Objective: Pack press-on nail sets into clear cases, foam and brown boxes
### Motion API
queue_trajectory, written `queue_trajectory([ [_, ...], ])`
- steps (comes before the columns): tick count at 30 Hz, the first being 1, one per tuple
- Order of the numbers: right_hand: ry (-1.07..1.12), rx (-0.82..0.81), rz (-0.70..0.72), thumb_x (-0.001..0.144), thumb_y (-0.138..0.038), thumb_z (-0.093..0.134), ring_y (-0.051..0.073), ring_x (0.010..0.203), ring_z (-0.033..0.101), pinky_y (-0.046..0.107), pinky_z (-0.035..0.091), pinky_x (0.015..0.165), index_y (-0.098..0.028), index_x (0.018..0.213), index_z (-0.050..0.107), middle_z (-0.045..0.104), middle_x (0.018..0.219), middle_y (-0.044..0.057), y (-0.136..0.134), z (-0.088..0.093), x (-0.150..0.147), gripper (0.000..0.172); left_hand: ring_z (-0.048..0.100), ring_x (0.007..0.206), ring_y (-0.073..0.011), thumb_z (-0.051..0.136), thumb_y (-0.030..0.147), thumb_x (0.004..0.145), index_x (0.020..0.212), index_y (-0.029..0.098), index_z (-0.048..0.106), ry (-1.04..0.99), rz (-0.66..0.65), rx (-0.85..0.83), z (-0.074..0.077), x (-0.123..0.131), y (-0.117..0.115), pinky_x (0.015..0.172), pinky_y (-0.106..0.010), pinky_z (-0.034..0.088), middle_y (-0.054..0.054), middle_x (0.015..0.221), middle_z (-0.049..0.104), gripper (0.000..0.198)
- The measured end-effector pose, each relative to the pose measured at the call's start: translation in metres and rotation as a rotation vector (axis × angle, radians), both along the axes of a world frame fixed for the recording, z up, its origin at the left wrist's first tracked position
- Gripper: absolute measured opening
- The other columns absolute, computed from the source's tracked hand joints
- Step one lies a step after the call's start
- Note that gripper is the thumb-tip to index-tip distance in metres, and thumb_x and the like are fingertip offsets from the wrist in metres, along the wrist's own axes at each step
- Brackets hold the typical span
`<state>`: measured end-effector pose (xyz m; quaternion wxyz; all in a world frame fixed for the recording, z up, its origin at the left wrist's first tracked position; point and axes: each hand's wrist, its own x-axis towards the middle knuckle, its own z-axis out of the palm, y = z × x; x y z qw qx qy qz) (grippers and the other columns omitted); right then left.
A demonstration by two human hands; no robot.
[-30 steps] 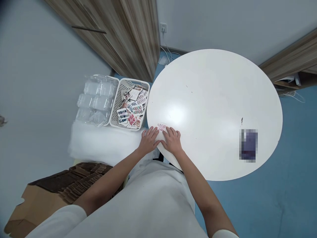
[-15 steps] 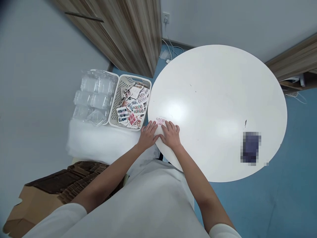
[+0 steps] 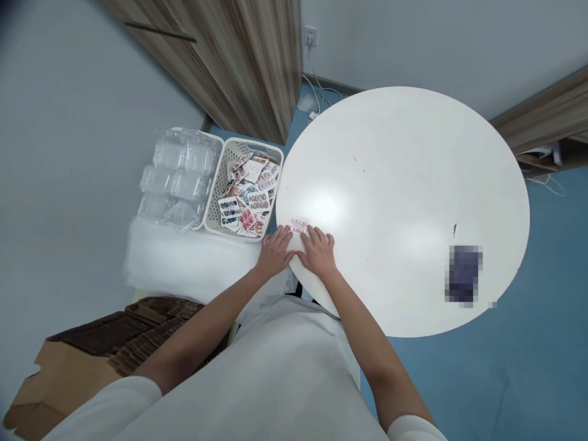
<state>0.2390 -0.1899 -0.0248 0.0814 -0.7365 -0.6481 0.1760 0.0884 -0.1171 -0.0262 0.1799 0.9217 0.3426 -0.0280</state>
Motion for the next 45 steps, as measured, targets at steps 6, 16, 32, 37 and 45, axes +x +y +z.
queue_trajectory([
  [6, -0.002, 0.006, -0.004, 0.079, -0.045, 0.042, 0.03, 0.122, 0.025, 0.047, 0.015, 0.094, -0.021, 0.127, 0.035, 0.03, 0.137, 0.011, -0.005, 0.003, 0.002, 0.054, 0.015, 0.131, -0.0256, 0.03, 0.037, 0.086, 0.129, 0.015, 0.032, -0.011, -0.007, 0.007, 0.0, 0.0, -0.003, 0.094, -0.045, 0.024, -0.012, 0.139, 0.027, 0.048],
  [16, -0.073, 0.057, 0.047, 0.08, -0.041, 0.041, 0.029, 0.122, 0.027, 0.047, 0.019, 0.093, -0.02, 0.125, 0.036, 0.033, 0.135, 0.013, -0.047, 0.016, 0.023, 0.051, 0.019, 0.13, -0.0247, 0.034, 0.033, 0.084, 0.126, 0.018, 0.036, -0.033, 0.098, 0.063, 0.02, 0.0, -0.037, 0.098, -0.044, 0.021, -0.011, 0.138, 0.031, 0.045],
  [32, 0.233, 0.137, 0.446, 0.08, -0.027, 0.041, 0.015, 0.073, 0.061, 0.03, 0.043, 0.071, -0.022, 0.12, 0.04, 0.063, 0.096, 0.004, 0.024, 0.064, -0.018, 0.04, 0.049, 0.109, -0.0226, 0.044, 0.038, 0.079, 0.118, 0.021, 0.044, -0.108, 0.546, 0.043, 0.089, -0.083, -0.019, 0.086, -0.036, 0.04, -0.008, 0.12, 0.053, 0.042],
  [37, 0.234, 0.16, 0.455, 0.078, -0.027, 0.045, 0.015, 0.07, 0.061, 0.028, 0.045, 0.065, -0.023, 0.117, 0.044, 0.063, 0.095, 0.004, 0.07, 0.074, -0.063, 0.039, 0.051, 0.108, -0.0222, 0.048, 0.04, 0.075, 0.114, 0.017, 0.048, -0.141, 0.609, 0.0, 0.101, -0.131, 0.02, 0.087, -0.032, 0.041, -0.009, 0.118, 0.055, 0.045],
  [45, 0.383, 0.179, 0.372, 0.076, -0.029, 0.048, 0.019, 0.083, 0.06, 0.034, 0.046, 0.073, -0.019, 0.108, 0.052, 0.06, 0.103, 0.008, 0.097, 0.078, -0.115, 0.034, 0.05, 0.11, -0.023, 0.051, 0.045, 0.072, 0.116, 0.015, 0.045, -0.216, 0.728, -0.117, 0.105, -0.175, 0.047, 0.086, -0.03, 0.041, -0.013, 0.12, 0.052, 0.054],
])
